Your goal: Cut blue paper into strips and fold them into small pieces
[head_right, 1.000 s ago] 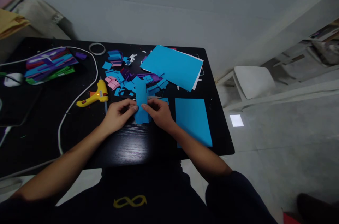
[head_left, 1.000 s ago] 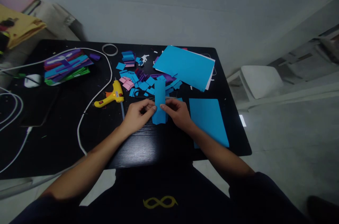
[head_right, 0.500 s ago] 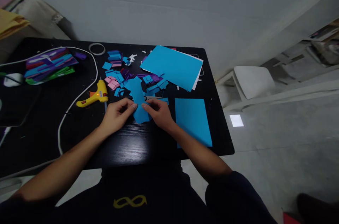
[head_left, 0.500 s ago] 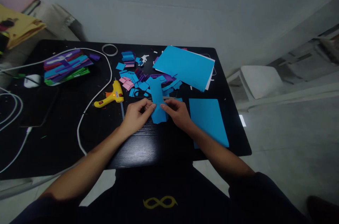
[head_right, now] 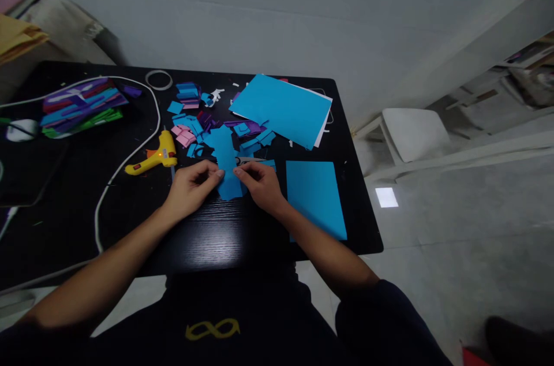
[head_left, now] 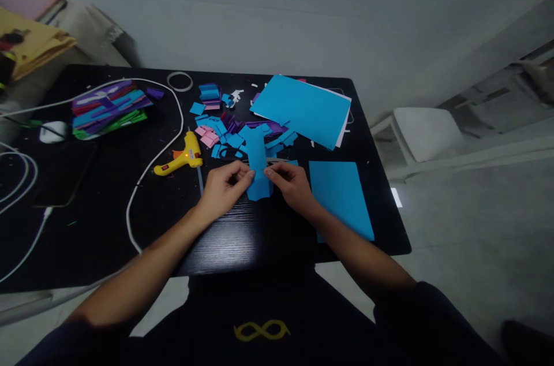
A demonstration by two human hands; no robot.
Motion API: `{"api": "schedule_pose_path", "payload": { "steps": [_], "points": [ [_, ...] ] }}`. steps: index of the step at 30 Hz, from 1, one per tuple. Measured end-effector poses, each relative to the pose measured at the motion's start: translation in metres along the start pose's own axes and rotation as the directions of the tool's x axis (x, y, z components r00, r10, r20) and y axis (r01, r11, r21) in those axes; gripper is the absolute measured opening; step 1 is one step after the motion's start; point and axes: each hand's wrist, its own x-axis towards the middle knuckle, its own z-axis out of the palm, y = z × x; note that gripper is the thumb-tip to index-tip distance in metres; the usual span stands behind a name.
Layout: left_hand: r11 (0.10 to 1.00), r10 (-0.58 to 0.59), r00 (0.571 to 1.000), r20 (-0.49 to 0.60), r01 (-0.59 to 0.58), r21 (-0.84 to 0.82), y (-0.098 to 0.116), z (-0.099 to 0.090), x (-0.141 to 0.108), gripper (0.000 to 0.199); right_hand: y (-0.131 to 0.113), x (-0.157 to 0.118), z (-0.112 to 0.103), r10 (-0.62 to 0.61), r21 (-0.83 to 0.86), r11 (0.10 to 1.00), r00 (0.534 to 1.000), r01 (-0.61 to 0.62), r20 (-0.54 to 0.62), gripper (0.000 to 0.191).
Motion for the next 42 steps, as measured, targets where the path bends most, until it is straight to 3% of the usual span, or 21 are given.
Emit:
{"api": "schedule_pose_path", "payload": {
  "steps": [12, 23, 33, 42],
  "points": [
    [0.995, -0.094, 0.994, 0.053, 0.095, -0.009, -0.011, 0.002, 0.0, 0.026, 0.0, 0.001, -0.001, -0.031, -0.063, 0.998, 0.999, 0.03, -0.024, 0.022],
    [0.996, -0.091, 0.99, 0.112, 0.092, 0.001, -0.011, 0.0, 0.001, 0.026, 0.009, 0.002, 0.0, 0.07, 0.127, 0.99, 0.997, -0.068, -0.017, 0.025],
    [0.994, -0.093, 0.99, 0.104, 0.099, -0.047, -0.012, 0.002, 0.001, 0.024, 0.007, 0.002, 0.0, 0.072, 0.135, 0.989, 0.997, -0.067, -0.032, 0.026],
    [0.964, -0.178, 0.945, 0.273, 0.223, -0.143, -0.018, 0.005, -0.002, 0.026, 0.002, 0.003, -0.001, 0.1, 0.106, 0.99, 0.988, -0.088, -0.113, 0.026]
  ]
}}
